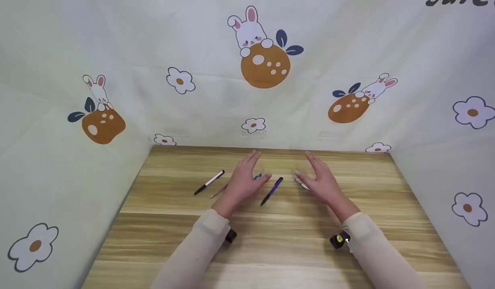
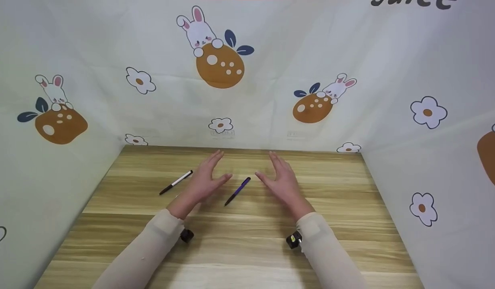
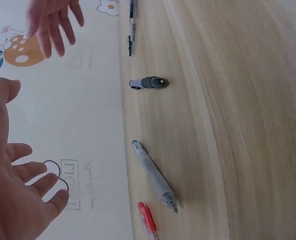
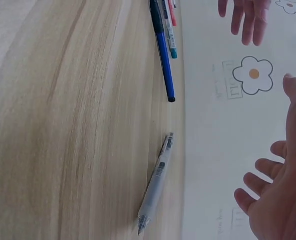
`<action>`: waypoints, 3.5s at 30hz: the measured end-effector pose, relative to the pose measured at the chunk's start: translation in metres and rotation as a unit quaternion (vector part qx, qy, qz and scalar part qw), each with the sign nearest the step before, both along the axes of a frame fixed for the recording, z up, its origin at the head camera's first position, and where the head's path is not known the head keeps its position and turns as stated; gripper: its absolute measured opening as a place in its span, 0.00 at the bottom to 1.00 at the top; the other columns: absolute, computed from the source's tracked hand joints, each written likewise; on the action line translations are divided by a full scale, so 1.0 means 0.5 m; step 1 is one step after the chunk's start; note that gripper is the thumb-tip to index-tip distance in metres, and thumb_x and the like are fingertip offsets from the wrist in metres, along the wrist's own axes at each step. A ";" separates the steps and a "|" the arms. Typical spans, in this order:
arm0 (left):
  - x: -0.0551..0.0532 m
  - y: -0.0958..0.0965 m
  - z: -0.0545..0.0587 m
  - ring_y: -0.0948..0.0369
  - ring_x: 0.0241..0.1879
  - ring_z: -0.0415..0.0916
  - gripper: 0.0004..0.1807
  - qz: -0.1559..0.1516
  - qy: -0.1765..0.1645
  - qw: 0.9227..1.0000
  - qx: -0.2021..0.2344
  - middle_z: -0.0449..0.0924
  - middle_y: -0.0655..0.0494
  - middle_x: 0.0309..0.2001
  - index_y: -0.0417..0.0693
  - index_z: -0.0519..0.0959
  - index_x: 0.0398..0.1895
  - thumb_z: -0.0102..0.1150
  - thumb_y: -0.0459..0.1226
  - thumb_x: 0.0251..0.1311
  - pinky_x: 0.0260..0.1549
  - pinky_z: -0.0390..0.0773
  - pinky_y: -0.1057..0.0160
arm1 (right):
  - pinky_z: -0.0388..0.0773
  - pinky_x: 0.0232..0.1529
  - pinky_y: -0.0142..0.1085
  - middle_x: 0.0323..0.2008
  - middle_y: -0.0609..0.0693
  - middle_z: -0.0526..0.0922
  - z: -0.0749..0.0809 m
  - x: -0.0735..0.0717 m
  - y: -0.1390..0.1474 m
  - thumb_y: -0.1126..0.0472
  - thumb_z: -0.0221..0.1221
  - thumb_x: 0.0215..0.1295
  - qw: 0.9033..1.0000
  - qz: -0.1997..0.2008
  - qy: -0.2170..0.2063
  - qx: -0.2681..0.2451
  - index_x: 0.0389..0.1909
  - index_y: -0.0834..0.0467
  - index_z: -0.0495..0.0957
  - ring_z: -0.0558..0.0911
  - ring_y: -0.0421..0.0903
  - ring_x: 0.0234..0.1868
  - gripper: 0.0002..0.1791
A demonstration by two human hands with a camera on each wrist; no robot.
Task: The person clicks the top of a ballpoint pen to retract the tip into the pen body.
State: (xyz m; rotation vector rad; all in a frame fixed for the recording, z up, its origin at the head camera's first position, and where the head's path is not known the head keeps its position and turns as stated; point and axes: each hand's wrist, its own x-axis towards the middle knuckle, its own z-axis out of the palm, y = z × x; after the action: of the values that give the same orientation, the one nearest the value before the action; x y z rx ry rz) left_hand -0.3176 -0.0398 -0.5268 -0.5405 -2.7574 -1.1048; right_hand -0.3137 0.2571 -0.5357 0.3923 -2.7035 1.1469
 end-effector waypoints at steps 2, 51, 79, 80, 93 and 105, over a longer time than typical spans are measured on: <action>-0.002 -0.002 -0.001 0.41 0.84 0.56 0.47 -0.003 -0.004 1.000 0.024 0.58 0.44 0.87 0.45 0.62 0.87 0.68 0.55 0.74 0.81 0.58 0.41 | 0.54 0.83 0.63 0.84 0.63 0.62 -0.001 0.002 0.002 0.38 0.66 0.77 1.000 -0.001 -0.014 -0.017 0.89 0.58 0.57 0.58 0.66 0.85 0.51; -0.009 -0.073 -0.009 0.49 0.61 0.80 0.25 -0.030 -0.140 0.981 0.131 0.83 0.44 0.61 0.42 0.80 0.68 0.72 0.36 0.70 0.64 0.79 0.45 | 0.76 0.70 0.58 0.69 0.64 0.79 -0.030 -0.020 -0.057 0.63 0.73 0.72 0.977 0.037 -0.078 -0.193 0.76 0.66 0.72 0.78 0.63 0.68 0.36; -0.010 -0.181 0.000 0.52 0.53 0.84 0.18 0.012 -0.139 0.988 0.060 0.86 0.42 0.55 0.41 0.84 0.61 0.73 0.37 0.71 0.58 0.84 0.48 | 0.78 0.68 0.56 0.65 0.62 0.81 -0.035 -0.043 -0.152 0.60 0.76 0.70 0.972 0.074 -0.093 -0.203 0.74 0.62 0.77 0.79 0.64 0.67 0.34; -0.009 -0.184 0.000 0.52 0.53 0.84 0.19 0.016 -0.140 0.988 0.057 0.85 0.41 0.56 0.41 0.84 0.61 0.73 0.37 0.71 0.58 0.84 0.48 | 0.78 0.68 0.55 0.65 0.61 0.81 -0.035 -0.043 -0.156 0.60 0.76 0.70 0.973 0.075 -0.093 -0.200 0.74 0.61 0.77 0.79 0.63 0.67 0.34; -0.009 -0.230 0.002 0.47 0.55 0.83 0.19 0.037 -0.109 0.993 0.017 0.86 0.39 0.56 0.39 0.83 0.60 0.70 0.33 0.68 0.59 0.82 0.44 | 0.76 0.69 0.59 0.66 0.61 0.81 -0.047 -0.051 -0.171 0.61 0.74 0.72 0.972 0.084 -0.085 -0.201 0.75 0.60 0.76 0.78 0.64 0.68 0.33; -0.011 -0.259 -0.010 0.47 0.51 0.82 0.19 0.043 -0.093 0.995 -0.007 0.86 0.39 0.53 0.36 0.83 0.59 0.68 0.32 0.66 0.56 0.81 0.43 | 0.75 0.70 0.58 0.67 0.59 0.82 -0.048 -0.058 -0.196 0.62 0.73 0.72 0.970 0.100 -0.084 -0.203 0.75 0.61 0.76 0.78 0.61 0.68 0.33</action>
State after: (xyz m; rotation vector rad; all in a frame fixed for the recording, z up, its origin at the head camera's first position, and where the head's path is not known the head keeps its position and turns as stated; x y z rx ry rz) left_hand -0.3229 -0.1695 -0.5316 -0.3314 -2.9163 -1.1727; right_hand -0.3425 0.1593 -0.5597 0.5300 -2.5102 1.8202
